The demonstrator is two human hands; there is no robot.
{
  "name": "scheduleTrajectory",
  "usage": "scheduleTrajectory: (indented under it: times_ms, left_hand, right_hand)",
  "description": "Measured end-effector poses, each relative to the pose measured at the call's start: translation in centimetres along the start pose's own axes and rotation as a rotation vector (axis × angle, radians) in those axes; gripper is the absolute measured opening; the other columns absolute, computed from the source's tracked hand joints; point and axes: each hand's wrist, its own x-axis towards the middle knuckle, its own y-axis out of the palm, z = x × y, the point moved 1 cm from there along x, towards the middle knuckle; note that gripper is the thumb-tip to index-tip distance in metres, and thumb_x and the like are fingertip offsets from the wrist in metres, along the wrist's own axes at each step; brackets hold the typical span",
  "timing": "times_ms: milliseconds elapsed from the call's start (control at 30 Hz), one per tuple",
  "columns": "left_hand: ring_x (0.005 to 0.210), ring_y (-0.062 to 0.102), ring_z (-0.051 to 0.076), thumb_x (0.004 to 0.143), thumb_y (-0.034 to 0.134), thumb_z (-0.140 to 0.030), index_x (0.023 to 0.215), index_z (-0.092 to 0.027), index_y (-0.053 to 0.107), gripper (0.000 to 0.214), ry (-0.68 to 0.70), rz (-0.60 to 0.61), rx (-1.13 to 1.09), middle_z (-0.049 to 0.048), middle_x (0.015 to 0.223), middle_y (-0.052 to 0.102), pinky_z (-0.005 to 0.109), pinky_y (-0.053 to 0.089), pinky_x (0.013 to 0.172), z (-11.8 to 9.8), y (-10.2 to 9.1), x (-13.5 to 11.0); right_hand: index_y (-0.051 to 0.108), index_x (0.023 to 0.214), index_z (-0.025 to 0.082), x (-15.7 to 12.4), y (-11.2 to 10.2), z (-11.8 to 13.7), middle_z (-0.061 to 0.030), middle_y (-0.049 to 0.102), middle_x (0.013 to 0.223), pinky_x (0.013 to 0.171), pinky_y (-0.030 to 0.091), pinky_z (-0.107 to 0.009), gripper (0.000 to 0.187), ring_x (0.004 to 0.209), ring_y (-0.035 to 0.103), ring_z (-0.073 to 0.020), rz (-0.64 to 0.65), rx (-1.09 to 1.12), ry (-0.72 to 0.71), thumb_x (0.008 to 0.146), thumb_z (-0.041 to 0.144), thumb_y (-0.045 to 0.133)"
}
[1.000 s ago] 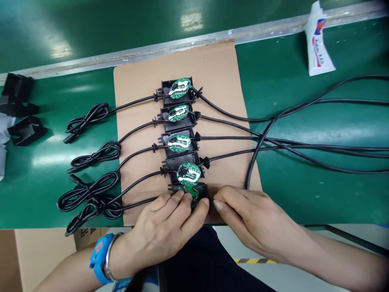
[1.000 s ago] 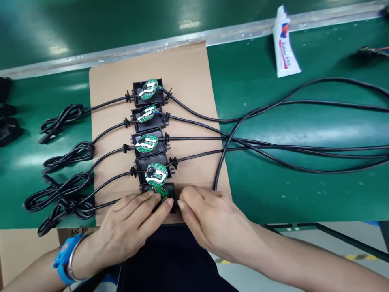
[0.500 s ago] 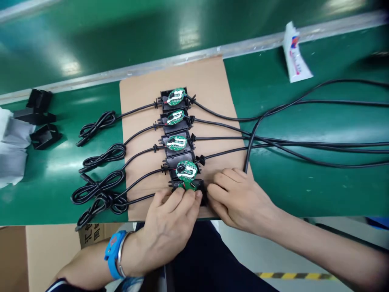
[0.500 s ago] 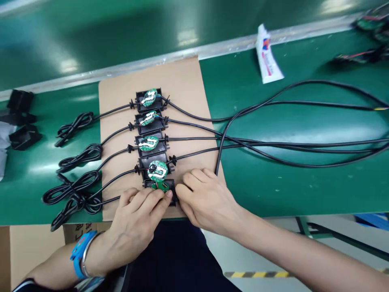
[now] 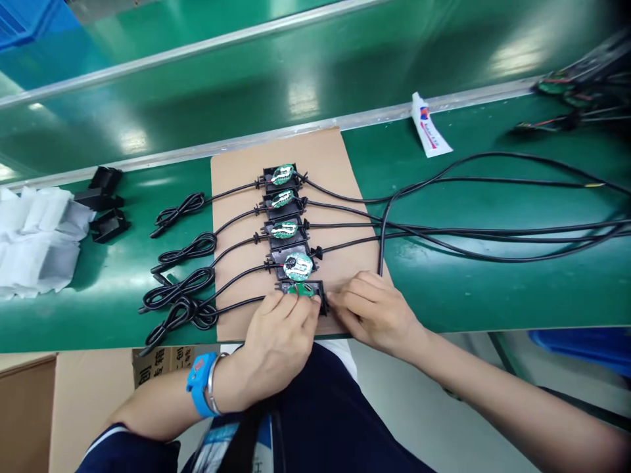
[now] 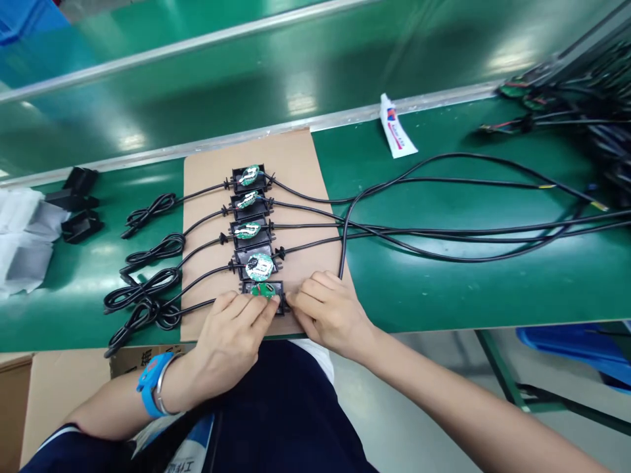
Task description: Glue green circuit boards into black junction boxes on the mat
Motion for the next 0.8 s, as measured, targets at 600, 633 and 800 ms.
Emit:
scheduleTrajectory:
  times_ms: [600, 633, 800]
  left_hand:
    - [0.091, 0.060, 0.018, 0.096, 0.058, -0.025, 0.100, -0.023, 0.071, 0.014, -0.361, -0.068, -0.360, 0.0018, 0.094, 0.071, 0.039, 0.035, 0.081, 5.4, -0.4, -3.2]
    - [0.090, 0.061, 0.017, 0.096, 0.058, -0.026, 0.098, -0.024, 0.072, 0.014, -0.350, -0.054, -0.371, 0.0013, 0.092, 0.071, 0.038, 0.035, 0.080, 5.4, -0.1, -3.0]
    - [0.086, 0.060, 0.016, 0.096, 0.059, -0.023, 0.095, -0.025, 0.073, 0.014, -0.345, -0.090, -0.372, -0.0004, 0.089, 0.071, 0.037, 0.034, 0.077, 5.0, 0.8, -2.4]
  right_hand:
    - [0.064, 0.118, 0.000, 2.5, 0.3, 6.2, -0.0176, 0.066, 0.097, 0.079, 0.048, -0.042, 0.033, 0.090, 0.054, -0.0267, 0.119, -0.185, -0.034, 0.089, 0.012, 0.053]
    - [0.064, 0.119, -0.003, 2.6, 1.0, 6.8, -0.0190, 0.066, 0.099, 0.078, 0.048, -0.044, 0.036, 0.090, 0.054, -0.0280, 0.141, -0.226, -0.015, 0.090, 0.015, 0.052]
    - [0.066, 0.120, -0.002, 2.5, 2.7, 7.9, -0.0195, 0.066, 0.102, 0.077, 0.041, -0.044, 0.041, 0.093, 0.051, -0.0296, 0.211, -0.327, 0.086, 0.095, 0.024, 0.049]
